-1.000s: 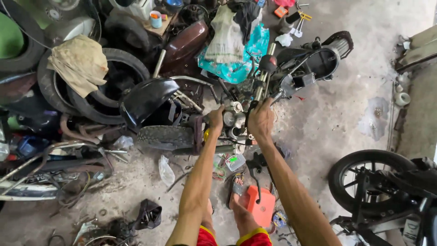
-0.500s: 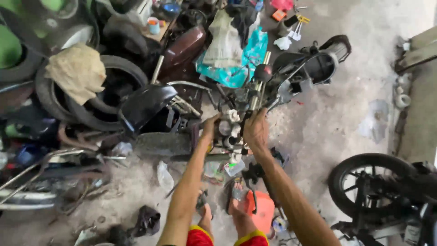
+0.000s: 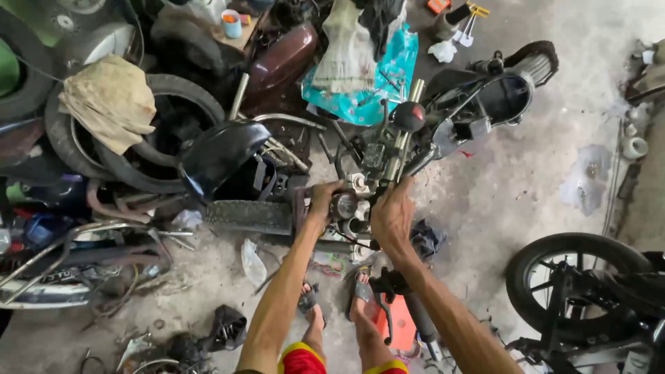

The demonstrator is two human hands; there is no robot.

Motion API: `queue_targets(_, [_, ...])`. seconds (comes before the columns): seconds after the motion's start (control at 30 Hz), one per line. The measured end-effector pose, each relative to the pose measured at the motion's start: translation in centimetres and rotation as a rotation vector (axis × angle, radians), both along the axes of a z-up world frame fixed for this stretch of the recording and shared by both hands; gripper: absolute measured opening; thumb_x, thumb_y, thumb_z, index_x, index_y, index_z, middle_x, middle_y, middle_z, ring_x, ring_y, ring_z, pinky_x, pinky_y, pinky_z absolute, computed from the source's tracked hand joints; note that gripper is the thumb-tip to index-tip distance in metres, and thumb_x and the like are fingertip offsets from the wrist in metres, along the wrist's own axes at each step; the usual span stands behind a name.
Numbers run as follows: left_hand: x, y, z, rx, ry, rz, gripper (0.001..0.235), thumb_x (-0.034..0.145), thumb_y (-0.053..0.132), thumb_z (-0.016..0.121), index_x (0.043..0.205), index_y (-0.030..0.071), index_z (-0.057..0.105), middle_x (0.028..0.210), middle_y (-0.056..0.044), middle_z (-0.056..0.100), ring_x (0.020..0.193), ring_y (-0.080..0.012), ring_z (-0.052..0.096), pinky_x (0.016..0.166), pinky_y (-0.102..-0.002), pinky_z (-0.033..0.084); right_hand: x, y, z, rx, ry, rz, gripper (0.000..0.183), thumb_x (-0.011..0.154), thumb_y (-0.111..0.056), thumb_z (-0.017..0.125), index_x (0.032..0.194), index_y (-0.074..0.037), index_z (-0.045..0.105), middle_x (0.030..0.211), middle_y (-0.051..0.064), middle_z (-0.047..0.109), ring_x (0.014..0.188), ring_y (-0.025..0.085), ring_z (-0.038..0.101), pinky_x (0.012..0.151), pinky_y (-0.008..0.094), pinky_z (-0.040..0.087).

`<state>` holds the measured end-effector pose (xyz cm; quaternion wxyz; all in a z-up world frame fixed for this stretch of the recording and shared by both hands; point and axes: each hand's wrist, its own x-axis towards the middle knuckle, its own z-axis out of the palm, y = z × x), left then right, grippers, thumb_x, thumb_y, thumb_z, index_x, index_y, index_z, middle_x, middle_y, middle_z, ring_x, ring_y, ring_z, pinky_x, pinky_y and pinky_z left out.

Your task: The person works on the front fork and handlebar area of a motorcycle, connecting and securing wires near the steering stem. They then move to the handlebars, adjusting and routing cables and wires around the grips and controls.

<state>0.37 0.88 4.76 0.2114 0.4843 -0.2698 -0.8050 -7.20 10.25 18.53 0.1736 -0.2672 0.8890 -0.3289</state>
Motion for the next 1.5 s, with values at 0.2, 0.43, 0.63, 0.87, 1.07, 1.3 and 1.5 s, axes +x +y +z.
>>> queue_targets(0.2, [-0.7,-0.7,-7.0,-0.262,-0.12,0.01,0.027,0.08,0.028,0.066,0.089,0.005,0.073,0.092,-0.011,0.067,0.089,-0.0212,0.058,0.084,-0.039,0.043,0.3,-0.2,1.3,0.044,0.005,0.037,0.019,0.099,-0.017,0.026,0.113,-0.005,0.03,0.074,0.017,0.061,0.064,0.042,0.064,0.056,0.054,0.044])
queue_targets(0.43, [-0.6,-0.2,-2.2,-0.126,-0.084,0.066,0.039,0.079,0.036,0.07,0.096,0.001,0.068,0.103,-0.017,0.061,0.098,-0.0271,0.056,0.087,-0.042,0.041,-0.1,-0.2,-0.3,-0.067,0.074,0.044,0.019,0.1,-0.016,0.027,0.11,-0.002,0.035,0.075,0.026,0.055,0.068,0.047,0.061,0.054,0.055,0.044])
queue_targets(0.63, [2.8,0.3,0.6,-0.306,-0.335,0.05,0.058,0.092,0.046,0.054,0.122,-0.004,0.056,0.133,-0.027,0.046,0.129,-0.04,0.039,0.105,-0.053,0.028,0.5,-0.6,1.7,-0.117,0.074,0.04,0.03,0.098,-0.016,0.029,0.119,0.005,0.036,0.072,0.028,0.059,0.069,0.046,0.063,0.054,0.053,0.042])
queue_targets(0.87, [8.4,9.9,16.7,-0.425,-0.411,0.147,0.056,0.09,0.049,0.054,0.119,0.002,0.065,0.117,-0.022,0.064,0.118,-0.0368,0.054,0.099,-0.045,0.038,-1.2,0.0,1.5,-0.138,-0.088,-0.227,0.032,0.097,-0.014,0.042,0.126,-0.001,0.047,0.115,0.027,0.057,0.108,0.042,0.058,0.091,0.052,0.046])
queue_targets(1.07, [13.4,14.2,7.9,-0.366,-0.604,0.074,0.051,0.09,0.047,0.059,0.113,0.002,0.066,0.105,-0.017,0.069,0.105,-0.0297,0.063,0.09,-0.043,0.046,-7.8,9.6,0.6,-0.272,-0.185,-0.028,0.026,0.097,-0.009,0.042,0.117,0.002,0.054,0.091,0.027,0.065,0.089,0.04,0.065,0.08,0.051,0.048])
queue_targets(1.3, [9.0,18.1,9.3,-0.511,-0.622,0.255,0.032,0.087,0.036,0.059,0.094,0.008,0.074,0.083,-0.011,0.072,0.079,-0.0195,0.068,0.075,-0.036,0.05,-11.3,12.6,-4.4,-0.183,-0.231,0.324,0.022,0.092,-0.024,0.049,0.1,-0.008,0.061,0.081,0.02,0.066,0.08,0.04,0.063,0.074,0.052,0.044])
queue_targets(1.5, [0.9,18.6,16.3,-1.435,-0.532,0.302,0.005,0.073,0.009,0.07,0.077,0.012,0.068,0.066,-0.005,0.061,0.062,-0.0244,0.062,0.065,-0.027,0.049,-9.2,12.4,2.7,-0.571,-1.117,0.042,0.049,0.097,-0.02,0.049,0.138,0.001,0.033,0.113,0.024,0.059,0.111,0.035,0.056,0.101,0.052,0.04])
